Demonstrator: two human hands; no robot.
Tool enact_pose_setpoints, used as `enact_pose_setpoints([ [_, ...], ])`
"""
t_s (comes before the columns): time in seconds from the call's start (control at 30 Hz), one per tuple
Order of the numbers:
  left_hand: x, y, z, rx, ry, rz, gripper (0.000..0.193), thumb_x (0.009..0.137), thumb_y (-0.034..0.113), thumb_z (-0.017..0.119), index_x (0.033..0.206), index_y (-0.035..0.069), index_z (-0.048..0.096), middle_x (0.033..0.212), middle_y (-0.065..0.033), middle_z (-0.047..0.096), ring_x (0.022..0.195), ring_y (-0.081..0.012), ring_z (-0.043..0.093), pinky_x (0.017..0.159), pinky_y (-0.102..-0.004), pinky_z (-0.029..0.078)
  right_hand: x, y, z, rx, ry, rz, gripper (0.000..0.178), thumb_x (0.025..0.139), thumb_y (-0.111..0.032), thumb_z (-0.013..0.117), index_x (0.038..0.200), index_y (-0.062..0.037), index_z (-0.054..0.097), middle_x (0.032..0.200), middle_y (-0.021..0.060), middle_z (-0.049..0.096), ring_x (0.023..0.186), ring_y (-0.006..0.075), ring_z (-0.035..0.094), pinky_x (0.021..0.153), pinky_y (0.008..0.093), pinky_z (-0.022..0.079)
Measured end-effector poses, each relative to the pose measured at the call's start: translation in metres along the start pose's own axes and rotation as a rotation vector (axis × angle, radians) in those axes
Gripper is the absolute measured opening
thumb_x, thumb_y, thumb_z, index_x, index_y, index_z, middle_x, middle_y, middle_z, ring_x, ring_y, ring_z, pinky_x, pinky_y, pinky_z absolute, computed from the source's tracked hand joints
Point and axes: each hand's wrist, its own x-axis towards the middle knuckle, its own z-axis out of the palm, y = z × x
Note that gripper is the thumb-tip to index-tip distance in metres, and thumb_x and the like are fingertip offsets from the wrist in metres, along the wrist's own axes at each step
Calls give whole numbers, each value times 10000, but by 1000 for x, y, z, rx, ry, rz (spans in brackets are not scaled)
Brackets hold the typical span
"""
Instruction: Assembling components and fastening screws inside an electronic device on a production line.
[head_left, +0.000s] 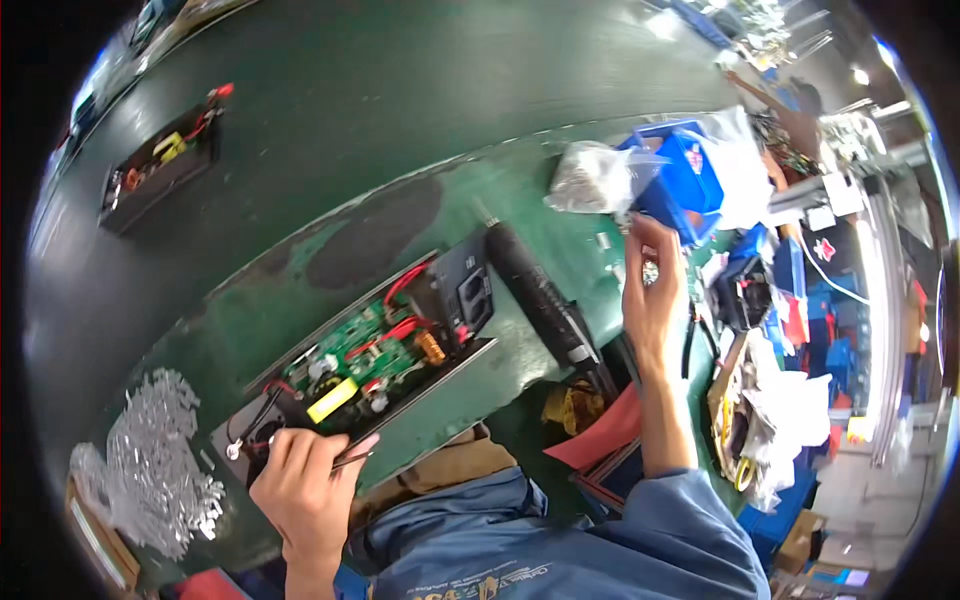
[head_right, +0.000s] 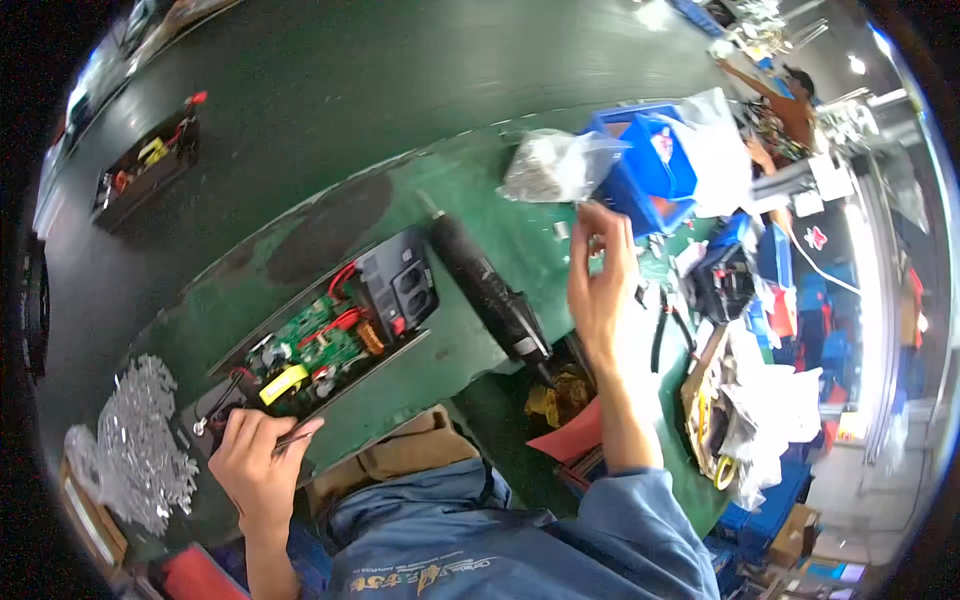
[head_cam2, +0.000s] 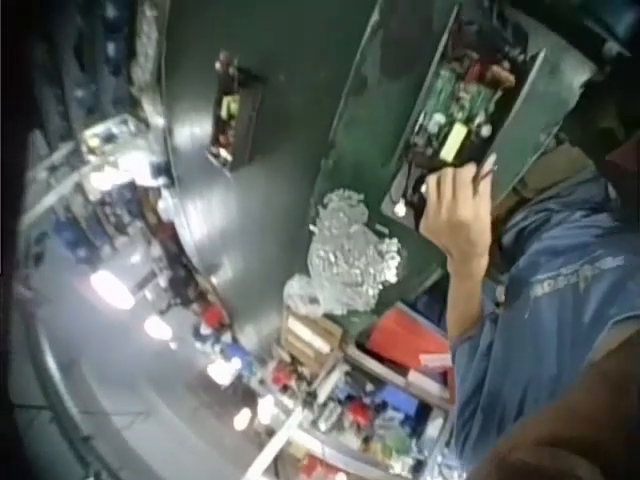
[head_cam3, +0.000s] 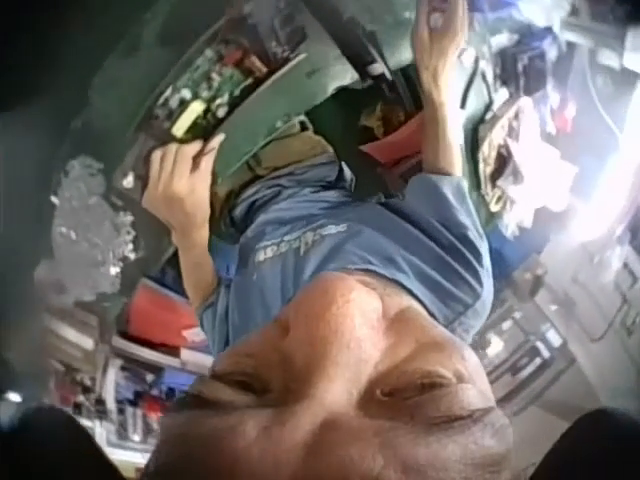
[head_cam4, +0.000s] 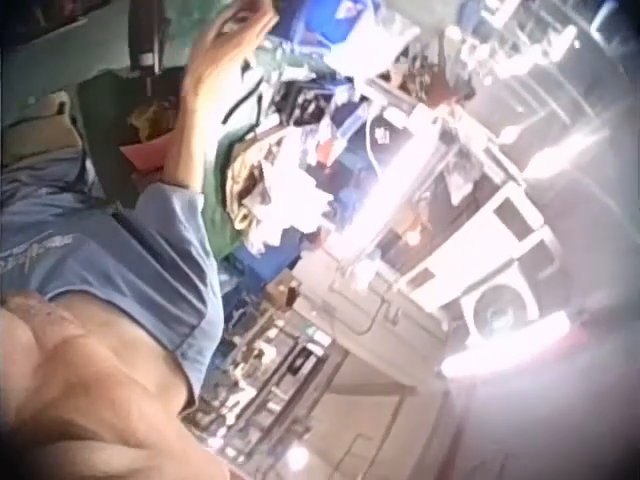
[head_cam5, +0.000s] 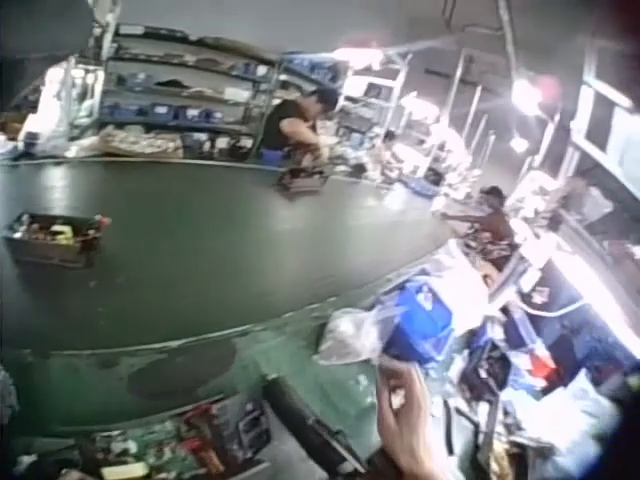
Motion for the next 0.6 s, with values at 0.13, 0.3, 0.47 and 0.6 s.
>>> enact_pose_setpoints([
  [0.13, 0, 8, -3, -38, 29, 24, 318, 606, 114, 899, 738, 38, 620, 705, -64, 590, 673, -274, 567, 562, -384, 442, 68, 83, -16, -217, -19, -58, 160, 959, -93, 643, 1064, 7, 711, 1004, 189, 719, 875, 297, 704, 803, 370, 533],
  [0.3, -2, 4, -1, -22, 6, 11, 265, 662, 175, 873, 761, 99, 640, 732, -32, 601, 709, -264, 602, 567, -382, 477, 105, 111, 7, -191, -417, 74, 227, 786, -16, 606, 996, 31, 678, 881, 258, 692, 855, 365, 712, 747, 446, 525],
  [0.47, -5, 11, -7, 0, 23, -64, 264, 663, 150, 900, 734, 65, 660, 725, -40, 626, 689, -257, 605, 557, -375, 459, 117, 100, 4, -493, -501, 7, 191, 792, -64, 609, 949, 4, 694, 915, 247, 707, 922, 407, 703, 748, 483, 535],
  [0.6, -7, 12, -18, -24, -1, -77, 237, 687, 125, 889, 750, 58, 670, 740, -42, 640, 688, -262, 611, 575, -377, 470, 128, 97, 8, -631, -591, 14, 207, 786, -115, 637, 953, -30, 725, 937, 232, 720, 949, 404, 704, 773, 506, 547],
])
